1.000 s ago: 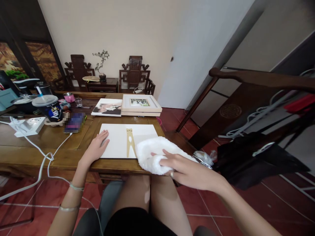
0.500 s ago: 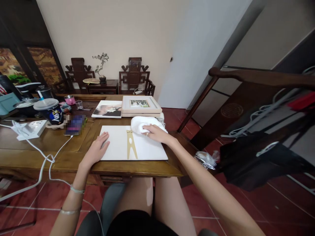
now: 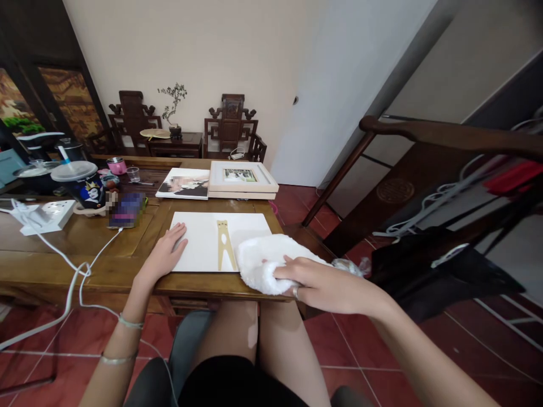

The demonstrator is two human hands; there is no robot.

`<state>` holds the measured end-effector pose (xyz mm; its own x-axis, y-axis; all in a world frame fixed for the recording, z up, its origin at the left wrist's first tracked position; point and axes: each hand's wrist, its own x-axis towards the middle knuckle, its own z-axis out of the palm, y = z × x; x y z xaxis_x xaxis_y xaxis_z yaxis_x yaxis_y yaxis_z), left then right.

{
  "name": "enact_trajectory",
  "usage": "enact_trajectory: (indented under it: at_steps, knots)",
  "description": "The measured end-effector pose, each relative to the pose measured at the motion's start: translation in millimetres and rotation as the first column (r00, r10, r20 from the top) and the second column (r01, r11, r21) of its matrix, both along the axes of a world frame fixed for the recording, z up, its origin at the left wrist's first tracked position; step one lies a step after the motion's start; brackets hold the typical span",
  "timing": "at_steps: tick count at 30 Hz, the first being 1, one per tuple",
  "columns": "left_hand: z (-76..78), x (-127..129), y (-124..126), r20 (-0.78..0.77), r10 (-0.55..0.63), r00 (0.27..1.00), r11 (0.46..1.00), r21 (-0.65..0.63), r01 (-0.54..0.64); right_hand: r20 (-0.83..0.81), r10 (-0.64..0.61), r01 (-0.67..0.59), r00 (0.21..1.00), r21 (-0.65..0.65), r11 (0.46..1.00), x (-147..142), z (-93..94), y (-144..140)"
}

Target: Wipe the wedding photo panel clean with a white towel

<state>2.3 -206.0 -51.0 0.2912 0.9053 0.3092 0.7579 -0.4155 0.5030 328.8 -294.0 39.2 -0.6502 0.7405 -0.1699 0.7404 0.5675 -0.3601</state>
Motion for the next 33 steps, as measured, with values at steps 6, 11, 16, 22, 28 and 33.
enact_trajectory:
  at_steps: [6,11,16,22,28,33]
  knots:
    - [0.7,0.3,-1.5,0.002,0.005,1.0,1.0,-0.011,-0.005,-0.13,0.002,0.002,0.992,0.028,1.0,-5.9,-15.8,57.9]
    - [2.3,0.5,-1.7,-0.006,0.003,1.0,1.0,-0.009,-0.003,-0.26,-0.177,0.223,0.949,0.16,0.961,-39.4,-43.0,113.8]
    - [0.6,-0.1,-0.1,-0.01,-0.002,1.0,1.0,-0.004,0.002,-0.295,-0.186,0.265,0.937,0.256,0.93,-73.8,-61.0,104.1]
    - [-0.5,0.6,0.3,-0.007,-0.001,1.0,1.0,-0.002,0.001,-0.192,-0.022,0.064,0.981,0.215,0.975,-63.9,-44.7,26.1]
    - [1.0,1.8,-1.2,0.011,-0.001,1.0,1.0,-0.016,0.001,-0.094,0.07,-0.065,0.993,0.057,0.996,-51.9,-16.1,-12.0]
    - [0.4,1.3,-0.9,0.012,0.002,1.0,1.0,-0.014,-0.002,-0.158,0.044,-0.026,0.986,0.116,0.993,-55.1,-25.1,26.9]
